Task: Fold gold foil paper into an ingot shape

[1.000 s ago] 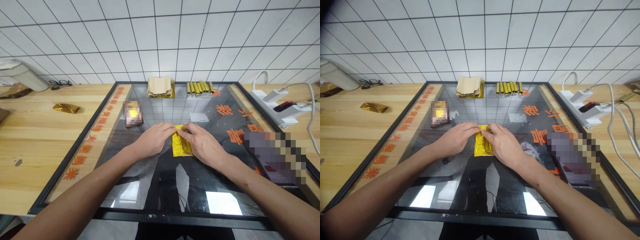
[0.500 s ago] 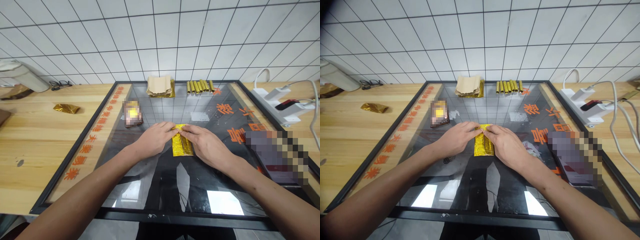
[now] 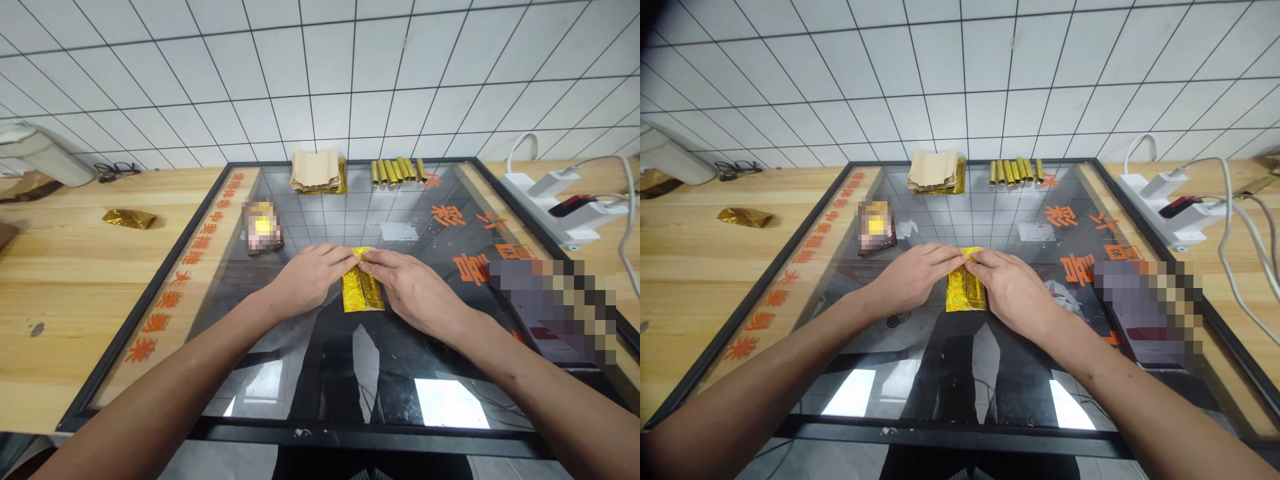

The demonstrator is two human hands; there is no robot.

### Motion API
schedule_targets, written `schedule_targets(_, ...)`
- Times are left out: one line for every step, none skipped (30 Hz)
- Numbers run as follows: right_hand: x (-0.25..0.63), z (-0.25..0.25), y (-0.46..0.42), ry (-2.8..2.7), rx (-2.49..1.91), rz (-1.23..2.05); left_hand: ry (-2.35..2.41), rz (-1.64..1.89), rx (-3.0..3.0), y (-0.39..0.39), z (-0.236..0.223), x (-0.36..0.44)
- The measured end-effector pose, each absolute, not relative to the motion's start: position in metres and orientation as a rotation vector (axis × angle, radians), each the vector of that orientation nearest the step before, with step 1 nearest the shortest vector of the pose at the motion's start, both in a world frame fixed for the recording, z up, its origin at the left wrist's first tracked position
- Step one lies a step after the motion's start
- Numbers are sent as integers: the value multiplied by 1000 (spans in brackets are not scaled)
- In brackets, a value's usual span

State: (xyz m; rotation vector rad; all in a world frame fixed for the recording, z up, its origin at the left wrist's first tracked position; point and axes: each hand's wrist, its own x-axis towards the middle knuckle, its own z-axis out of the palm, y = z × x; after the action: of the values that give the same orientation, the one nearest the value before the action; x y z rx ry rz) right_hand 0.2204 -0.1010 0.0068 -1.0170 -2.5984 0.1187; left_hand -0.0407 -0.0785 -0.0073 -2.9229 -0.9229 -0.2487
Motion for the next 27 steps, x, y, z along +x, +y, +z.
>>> schedule_targets(221, 7, -101, -2596, -1017, 122, -917, -231, -2914, -79, -7, -40)
schedule_targets(222, 7, -100, -2596, -1013, 130, -910, -212, -2905, -79, -7, -40)
schedule_targets(223, 8, -100, -2595, -1005, 143, -902, -194, -2896, -79, -6, -40)
schedule_targets(225, 8, -98, -2590, -1000, 165, -897, -176, -2887, -79, -6, -40)
schedule_targets(227, 9, -97, -2577, -1004, 195, -894, -160, -2879, -80, -5, -39)
schedule_targets(230, 9, -95, -2553, -1021, 224, -894, -148, -2872, -80, -4, -39)
schedule_targets(233, 9, -93, -2520, -1056, 249, -896, -139, -2866, -81, -3, -38)
schedule_targets(236, 9, -92, -2478, -1111, 255, -900, -134, -2863, -81, -2, -38)
schedule_targets(239, 9, -90, -2441, -1169, 250, -903, -131, -2862, -82, -1, -37)
schedule_targets(241, 9, -88, -2418, -1222, 236, -906, -132, -2861, -82, -1, -37)
schedule_targets(243, 8, -87, -2405, -1261, 216, -907, -136, -2861, -83, 0, -37)
schedule_targets(244, 7, -87, -2403, -1285, 200, -907, -142, -2860, -83, 0, -36)
schedule_targets(244, 6, -87, -2409, -1294, 186, -905, -147, -2860, -83, 0, -36)
schedule_targets(243, 5, -87, -2421, -1291, 171, -903, -151, -2860, -83, 0, -36)
schedule_targets(242, 4, -87, -2439, -1280, 152, -901, -155, -2860, -83, 0, -36)
schedule_targets(241, 3, -88, -2459, -1263, 128, -899, -158, -2862, -82, -1, -36)
schedule_targets(240, 2, -88, -2481, -1244, 102, -898, -160, -2864, -82, -1, -36)
schedule_targets(240, 1, -88, -2502, -1226, 79, -897, -161, -2866, -82, -2, -36)
schedule_targets(240, 0, -89, -2518, -1212, 67, -896, -159, -2870, -82, -2, -37)
schedule_targets(240, 0, -89, -2526, -1204, 67, -894, -157, -2873, -81, -3, -37)
schedule_targets(240, -1, -88, -2528, -1201, 79, -893, -154, -2876, -81, -3, -37)
schedule_targets(241, -1, -88, -2526, -1205, 96, -893, -150, -2879, -81, -3, -37)
schedule_targets(241, 0, -88, -2523, -1213, 114, -895, -148, -2880, -81, -3, -36)
schedule_targets(242, 0, -88, -2516, -1226, 131, -897, -148, -2879, -80, -3, -36)
schedule_targets(242, 0, -88, -2507, -1243, 147, -898, -150, -2876, -80, -3, -36)
schedule_targets(242, 0, -88, -2496, -1261, 157, -899, -153, -2874, -80, -3, -36)
schedule_targets(242, 0, -88, -2487, -1278, 152, -898, -154, -2871, -80, -3, -36)
